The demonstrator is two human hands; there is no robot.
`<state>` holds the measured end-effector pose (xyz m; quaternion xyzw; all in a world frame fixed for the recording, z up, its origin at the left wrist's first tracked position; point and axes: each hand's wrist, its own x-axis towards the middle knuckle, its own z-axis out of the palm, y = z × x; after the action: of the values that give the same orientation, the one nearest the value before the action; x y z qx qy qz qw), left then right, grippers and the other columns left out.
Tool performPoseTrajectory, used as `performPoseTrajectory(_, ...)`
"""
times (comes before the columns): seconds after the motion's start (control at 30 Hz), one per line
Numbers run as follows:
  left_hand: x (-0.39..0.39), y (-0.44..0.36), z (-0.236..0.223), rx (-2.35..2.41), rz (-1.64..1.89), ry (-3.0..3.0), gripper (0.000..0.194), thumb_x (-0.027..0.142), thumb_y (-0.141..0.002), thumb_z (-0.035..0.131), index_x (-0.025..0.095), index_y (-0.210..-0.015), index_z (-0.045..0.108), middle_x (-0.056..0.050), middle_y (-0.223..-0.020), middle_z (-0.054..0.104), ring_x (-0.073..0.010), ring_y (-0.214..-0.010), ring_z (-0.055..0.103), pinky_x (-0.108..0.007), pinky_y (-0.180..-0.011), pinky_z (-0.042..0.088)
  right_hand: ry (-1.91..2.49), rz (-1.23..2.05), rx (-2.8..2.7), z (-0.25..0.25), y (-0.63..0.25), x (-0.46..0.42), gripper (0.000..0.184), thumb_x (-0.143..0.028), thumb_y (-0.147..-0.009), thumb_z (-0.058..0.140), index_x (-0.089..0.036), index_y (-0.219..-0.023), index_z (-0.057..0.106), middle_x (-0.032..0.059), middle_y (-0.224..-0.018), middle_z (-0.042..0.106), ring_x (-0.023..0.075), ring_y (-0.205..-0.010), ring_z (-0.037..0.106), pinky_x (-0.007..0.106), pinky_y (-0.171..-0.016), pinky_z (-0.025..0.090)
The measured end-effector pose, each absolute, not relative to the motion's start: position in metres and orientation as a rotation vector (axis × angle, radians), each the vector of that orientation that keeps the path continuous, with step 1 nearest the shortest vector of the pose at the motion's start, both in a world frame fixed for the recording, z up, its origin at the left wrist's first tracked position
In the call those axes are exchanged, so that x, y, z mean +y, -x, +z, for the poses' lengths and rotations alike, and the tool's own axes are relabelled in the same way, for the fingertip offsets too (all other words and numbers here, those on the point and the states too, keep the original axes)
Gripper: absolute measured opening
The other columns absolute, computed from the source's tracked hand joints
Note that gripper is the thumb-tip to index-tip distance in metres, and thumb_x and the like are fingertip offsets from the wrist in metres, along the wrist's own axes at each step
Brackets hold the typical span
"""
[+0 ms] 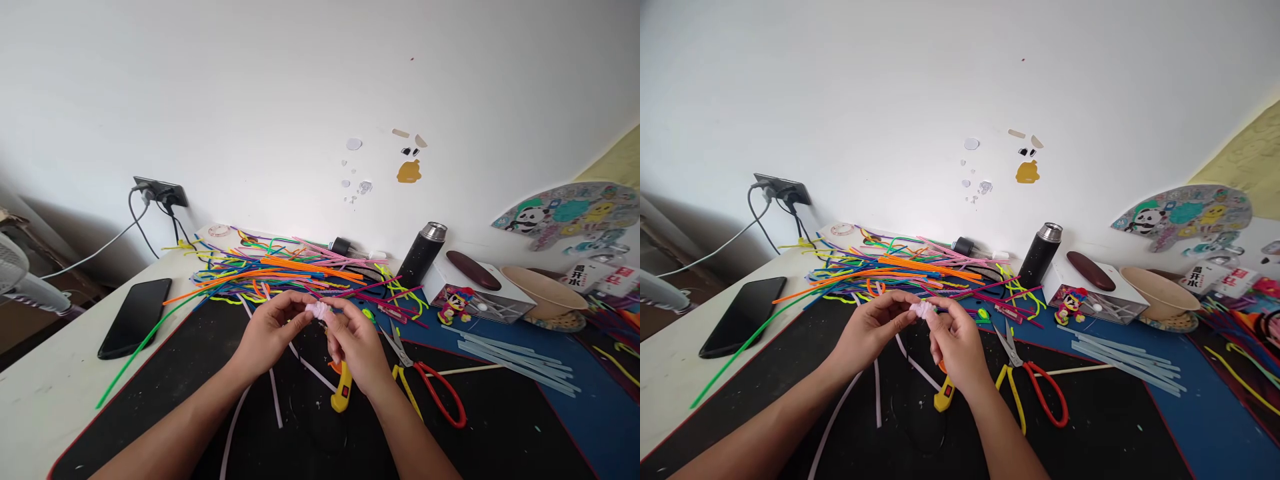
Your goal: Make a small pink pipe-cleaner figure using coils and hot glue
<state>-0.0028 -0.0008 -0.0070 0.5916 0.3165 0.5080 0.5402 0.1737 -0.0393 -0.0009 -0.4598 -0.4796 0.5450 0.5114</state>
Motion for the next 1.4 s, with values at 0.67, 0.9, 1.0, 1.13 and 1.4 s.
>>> performPoseTrajectory(0.67, -0.0003, 0.0039, -0.0062, 0.787, 1.252, -1.518, 0.017, 0.033, -0.091, 0.076, 0.020, -0.103, 0.076, -0.006, -0.100, 0.076, -0.0192, -0.090, 0.072, -0.031, -0.084, 0.059, 1.118, 1.335, -1.125, -0.0027, -0.1720, -0.0382, 0.049, -0.059, -0.090, 0.071, -0.017, -0.114, 0.065, -0.0094, -0.051, 0.049, 0.0087, -0.039, 0.042, 0.021, -0.040, 0.031)
performPoseTrajectory(0.9, -0.0059, 0.0048, -0.0033, 0.846, 1.222, -1.722, 0.013, 0.029, -0.095, 0.070, 0.022, -0.104, 0.076, -0.006, -0.100, 0.074, -0.0195, -0.090, 0.070, -0.031, -0.081, 0.057, 1.124, 1.328, -1.125, -0.0009, -0.1715, -0.0383, 0.047, -0.060, -0.089, 0.071, -0.017, -0.108, 0.065, -0.0097, -0.048, 0.047, 0.0089, -0.039, 0.041, 0.021, -0.039, 0.032)
performPoseTrajectory(1.0, -0.0051, 0.0041, -0.0028, 0.858, 1.197, -1.692, 0.014, 0.032, -0.094, 0.072, 0.021, -0.101, 0.076, -0.007, -0.098, 0.075, -0.0202, -0.090, 0.071, -0.031, -0.081, 0.057, 1.133, 1.329, -1.138, -0.0024, -0.1725, -0.0375, 0.044, -0.058, -0.090, 0.071, -0.018, -0.108, 0.066, -0.0096, -0.048, 0.047, 0.0093, -0.039, 0.040, 0.021, -0.040, 0.034)
performPoseTrajectory(1.13, -0.0037, 0.0036, -0.0041, 0.870, 1.196, -1.643, 0.017, 0.034, -0.092, 0.074, 0.020, -0.101, 0.077, -0.007, -0.098, 0.076, -0.0214, -0.090, 0.071, -0.032, -0.080, 0.058, 1.121, 1.341, -1.155, -0.0031, -0.1736, -0.0374, 0.043, -0.057, -0.092, 0.070, -0.018, -0.109, 0.067, -0.0097, -0.048, 0.047, 0.0097, -0.040, 0.040, 0.022, -0.040, 0.034)
performPoseTrajectory(1.4, -0.0047, 0.0041, -0.0002, 0.856, 1.234, -1.662, 0.019, 0.037, -0.090, 0.076, 0.021, -0.098, 0.080, -0.008, -0.095, 0.076, -0.0219, -0.089, 0.072, -0.031, -0.077, 0.058, 1.078, 1.391, -1.079, 0.0006, -0.1697, -0.0391, 0.044, -0.057, -0.088, 0.074, -0.018, -0.106, 0.065, -0.0114, -0.047, 0.045, 0.0085, -0.038, 0.038, 0.022, -0.040, 0.031)
